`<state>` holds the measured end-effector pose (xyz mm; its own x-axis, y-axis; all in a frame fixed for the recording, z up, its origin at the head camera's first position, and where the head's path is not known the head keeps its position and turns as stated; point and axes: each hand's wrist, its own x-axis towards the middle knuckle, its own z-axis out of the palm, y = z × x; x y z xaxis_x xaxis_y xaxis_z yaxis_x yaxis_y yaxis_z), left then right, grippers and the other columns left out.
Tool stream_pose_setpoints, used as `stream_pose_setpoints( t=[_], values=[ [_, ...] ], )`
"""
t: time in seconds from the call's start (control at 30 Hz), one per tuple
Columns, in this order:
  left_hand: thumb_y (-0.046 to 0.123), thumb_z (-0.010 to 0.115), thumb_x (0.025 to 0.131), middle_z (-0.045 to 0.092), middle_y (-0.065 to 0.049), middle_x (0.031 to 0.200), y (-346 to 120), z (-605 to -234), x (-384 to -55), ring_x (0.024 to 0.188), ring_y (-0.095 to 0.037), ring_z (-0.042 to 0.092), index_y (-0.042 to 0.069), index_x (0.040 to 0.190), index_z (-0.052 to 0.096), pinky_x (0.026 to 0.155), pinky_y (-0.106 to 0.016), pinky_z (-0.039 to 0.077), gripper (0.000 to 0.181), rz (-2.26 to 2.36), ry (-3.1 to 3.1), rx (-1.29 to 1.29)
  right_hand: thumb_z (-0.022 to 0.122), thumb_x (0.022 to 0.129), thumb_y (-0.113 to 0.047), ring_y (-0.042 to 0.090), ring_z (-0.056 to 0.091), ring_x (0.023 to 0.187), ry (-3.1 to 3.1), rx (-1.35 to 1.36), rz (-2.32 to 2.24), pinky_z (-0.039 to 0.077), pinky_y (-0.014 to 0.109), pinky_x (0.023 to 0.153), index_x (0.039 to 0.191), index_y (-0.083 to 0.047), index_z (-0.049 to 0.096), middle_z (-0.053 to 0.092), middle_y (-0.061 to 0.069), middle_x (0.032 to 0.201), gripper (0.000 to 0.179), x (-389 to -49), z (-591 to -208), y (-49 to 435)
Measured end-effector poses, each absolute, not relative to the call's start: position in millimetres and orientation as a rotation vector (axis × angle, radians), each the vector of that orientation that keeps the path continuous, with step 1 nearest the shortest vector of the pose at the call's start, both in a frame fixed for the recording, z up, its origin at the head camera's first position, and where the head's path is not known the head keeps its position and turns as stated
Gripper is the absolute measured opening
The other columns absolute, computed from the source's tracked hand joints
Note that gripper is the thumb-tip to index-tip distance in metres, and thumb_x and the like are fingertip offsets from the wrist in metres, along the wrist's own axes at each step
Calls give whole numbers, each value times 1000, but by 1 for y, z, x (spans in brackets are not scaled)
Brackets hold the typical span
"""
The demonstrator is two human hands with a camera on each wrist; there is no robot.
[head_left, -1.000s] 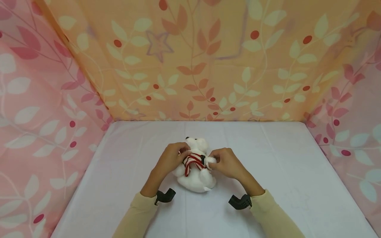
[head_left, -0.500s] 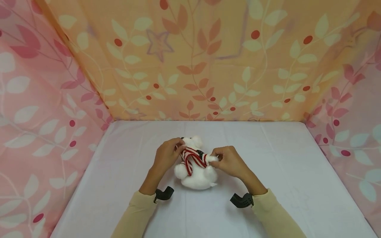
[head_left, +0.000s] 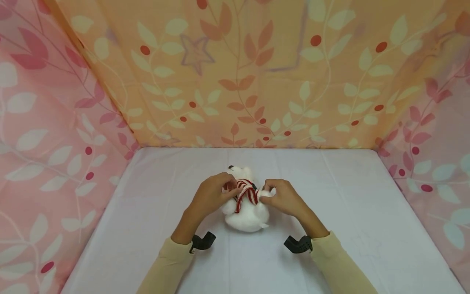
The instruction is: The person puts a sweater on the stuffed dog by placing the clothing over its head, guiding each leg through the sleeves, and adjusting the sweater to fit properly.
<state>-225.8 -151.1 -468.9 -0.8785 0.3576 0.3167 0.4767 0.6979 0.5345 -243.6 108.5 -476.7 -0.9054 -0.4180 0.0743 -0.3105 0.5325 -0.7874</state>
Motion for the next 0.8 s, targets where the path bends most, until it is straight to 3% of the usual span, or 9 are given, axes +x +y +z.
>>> stream_pose_setpoints(
  t=[0.1, 0.23, 0.4, 0.57, 0.7, 0.8],
  values=[
    [42, 82, 85, 62, 6, 80, -150, -466, -223, 73, -13, 58, 20, 88, 64, 64, -28, 45, 28, -907, -2777, -711, 78, 82, -14, 20, 58, 82, 2610, -638, -1313, 47, 32, 65, 90, -14, 68, 67, 0, 92, 13, -247, -479, 109],
    [44, 85, 82, 61, 7, 83, -149, -462, -220, 73, -8, 54, 18, 95, 64, 64, -26, 46, 35, -805, -2852, -794, 79, 87, -15, 17, 63, 89, 2529, -634, -1332, 52, 32, 73, 108, -13, 72, 69, 1, 101, 22, -251, -483, 112],
    [38, 87, 80, 62, 6, 91, -148, -457, -217, 79, -9, 56, 15, 108, 65, 70, -29, 49, 42, -699, -2904, -802, 77, 89, -12, 21, 69, 102, 2373, -630, -1379, 56, 35, 83, 118, -8, 71, 70, 6, 115, 30, -253, -485, 117],
    [35, 87, 80, 66, 2, 98, -151, -458, -214, 84, -13, 60, 12, 114, 65, 75, -32, 52, 47, -697, -2907, -825, 75, 91, -12, 19, 70, 104, 2296, -728, -1336, 55, 33, 86, 123, -4, 70, 71, 7, 117, 33, -251, -489, 123],
    [35, 83, 85, 65, 3, 96, -155, -463, -214, 86, -13, 61, 14, 112, 66, 77, -32, 52, 39, -866, -2879, -854, 74, 91, -12, 18, 69, 99, 2315, -781, -1320, 54, 31, 83, 122, -5, 70, 72, 5, 112, 32, -247, -492, 127],
    [32, 72, 96, 67, 6, 98, -161, -471, -215, 91, -11, 63, 18, 111, 68, 83, -33, 53, 21, -1147, -2841, -798, 75, 91, -10, 20, 69, 99, 2315, -753, -1360, 54, 30, 82, 117, -4, 68, 71, 6, 108, 28, -244, -494, 128]
  ],
)
